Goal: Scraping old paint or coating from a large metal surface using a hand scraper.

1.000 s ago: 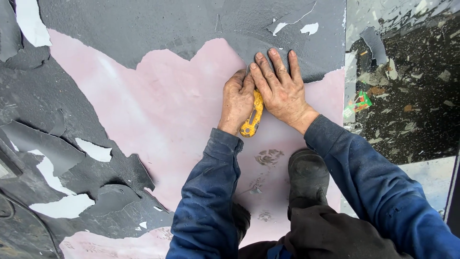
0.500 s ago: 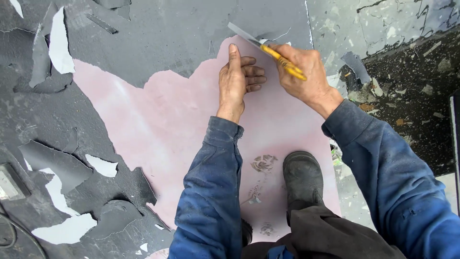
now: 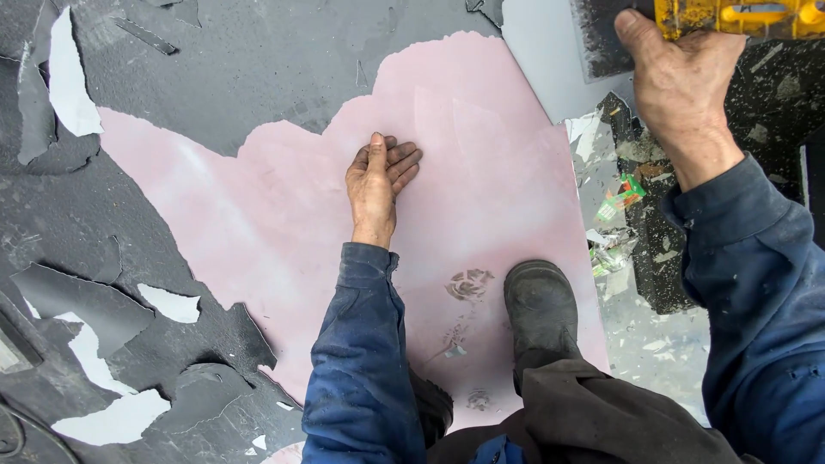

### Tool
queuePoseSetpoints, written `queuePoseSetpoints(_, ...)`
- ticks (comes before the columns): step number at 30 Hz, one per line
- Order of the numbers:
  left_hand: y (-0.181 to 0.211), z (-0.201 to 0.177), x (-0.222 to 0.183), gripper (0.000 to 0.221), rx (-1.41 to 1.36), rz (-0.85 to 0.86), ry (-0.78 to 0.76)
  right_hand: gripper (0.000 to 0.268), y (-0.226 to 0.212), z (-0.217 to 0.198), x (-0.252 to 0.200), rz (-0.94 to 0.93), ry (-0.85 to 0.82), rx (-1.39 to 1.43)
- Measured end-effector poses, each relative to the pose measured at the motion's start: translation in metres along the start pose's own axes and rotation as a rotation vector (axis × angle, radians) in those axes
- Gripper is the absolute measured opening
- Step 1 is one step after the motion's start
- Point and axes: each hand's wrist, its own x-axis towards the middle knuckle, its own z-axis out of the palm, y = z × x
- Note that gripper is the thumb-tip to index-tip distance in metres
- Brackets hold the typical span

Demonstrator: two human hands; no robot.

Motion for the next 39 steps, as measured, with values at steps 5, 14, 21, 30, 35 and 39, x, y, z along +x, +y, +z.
queuePoseSetpoints(5,0.001,-0.003,0.002,0.044,-0.037,-0.011,0.027,0.015,0.031,-0.038,-0.021,0.172,0.102,0.147)
queuePoseSetpoints(14,0.004,0.013,0.001,0.044,0.054,0.004,0.131,0.021,0.037,-0.125,-0.035,-0.019,-0.005,-0.511)
queuePoseSetpoints(21,-0.016,0.046,-0.038,0.055,0.267,-0.015,-0.046,0.024,-0.037,-0.062,-0.066,-0.194,-0.03,-0.719)
queuePoseSetpoints(30,-0.068,0.136,-0.089,0.061,0.374,-0.271,-0.382,0.045,-0.041,0.032,-0.115,-0.057,-0.235,-0.788)
queuePoseSetpoints(35,-0.097,0.154,-0.07,0.051,0.447,0.129,-0.233,0.042,-0.035,0.031,-0.105,-0.064,-0.192,-0.839)
queuePoseSetpoints(39,-0.09,0.161,-0.075,0.044,0.462,0.136,-0.209,0.04,-0.032,0.02,-0.099,-0.114,-0.243,-0.875)
